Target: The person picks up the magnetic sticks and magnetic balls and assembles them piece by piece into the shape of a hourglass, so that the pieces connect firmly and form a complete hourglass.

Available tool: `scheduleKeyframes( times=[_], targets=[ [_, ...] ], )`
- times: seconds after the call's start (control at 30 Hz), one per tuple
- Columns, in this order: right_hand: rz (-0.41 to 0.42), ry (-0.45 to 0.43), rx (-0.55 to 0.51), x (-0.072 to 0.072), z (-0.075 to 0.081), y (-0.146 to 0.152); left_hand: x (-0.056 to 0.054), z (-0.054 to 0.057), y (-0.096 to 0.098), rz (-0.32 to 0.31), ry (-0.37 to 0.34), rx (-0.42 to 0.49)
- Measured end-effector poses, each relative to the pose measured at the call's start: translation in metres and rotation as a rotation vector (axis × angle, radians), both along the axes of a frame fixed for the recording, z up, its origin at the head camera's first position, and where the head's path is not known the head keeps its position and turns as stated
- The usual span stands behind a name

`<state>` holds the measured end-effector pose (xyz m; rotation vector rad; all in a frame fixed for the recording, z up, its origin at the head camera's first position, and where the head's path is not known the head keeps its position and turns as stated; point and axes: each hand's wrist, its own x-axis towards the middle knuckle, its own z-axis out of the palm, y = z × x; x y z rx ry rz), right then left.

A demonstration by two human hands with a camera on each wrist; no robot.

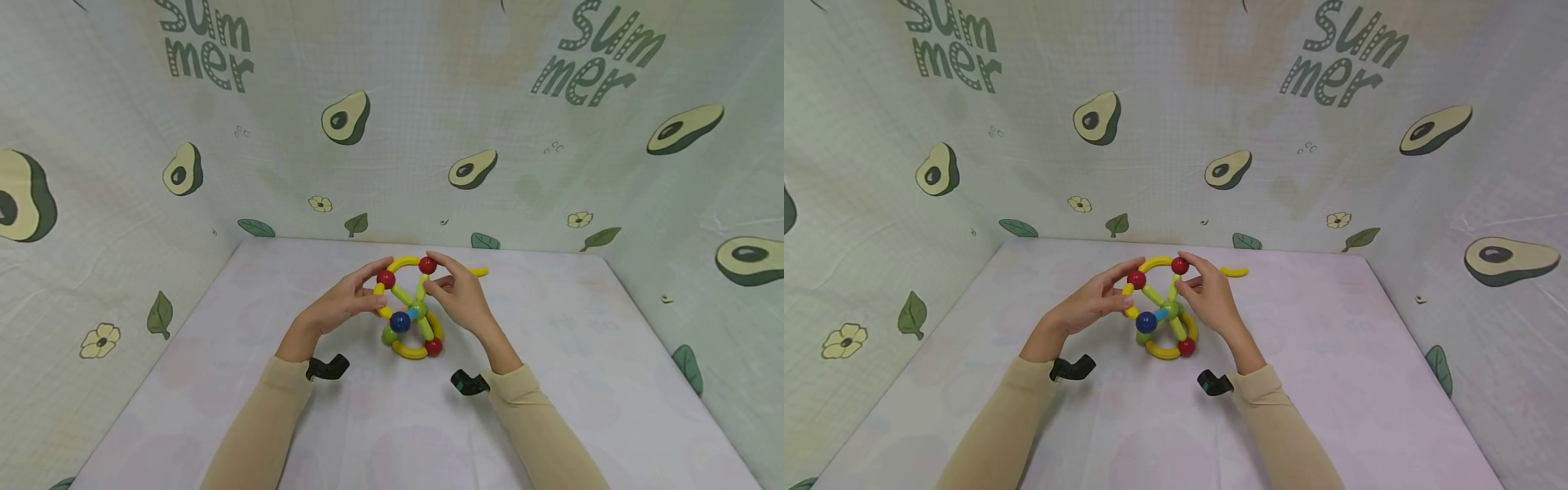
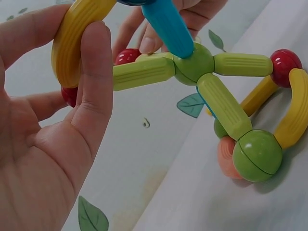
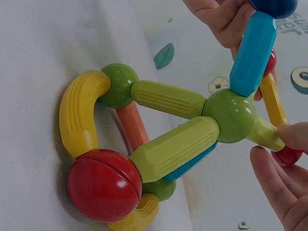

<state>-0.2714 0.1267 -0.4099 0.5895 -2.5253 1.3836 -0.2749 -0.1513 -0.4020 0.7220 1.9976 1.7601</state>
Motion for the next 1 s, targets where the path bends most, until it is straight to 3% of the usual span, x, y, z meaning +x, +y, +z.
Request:
scheduleKeyframes(
  times=[0.2, 0.43, 1.0],
  targets=[
    [-0.002, -0.018, 0.009, -0.001, 0.003, 0.005, 0.0, 0.0, -0.004, 0.005, -0.003, -0.005],
    [-0.026, -0.021, 0.065, -0.01, 0.005, 0.032, 0.0, 0.001, -0.002, 0.004, -0.009, -0.006],
    [-0.025, -0.089, 0.516, -0.074, -0.029, 0.096, -0.001, -0.002, -0.002, -0.005, -0.002, 0.01]
  ],
)
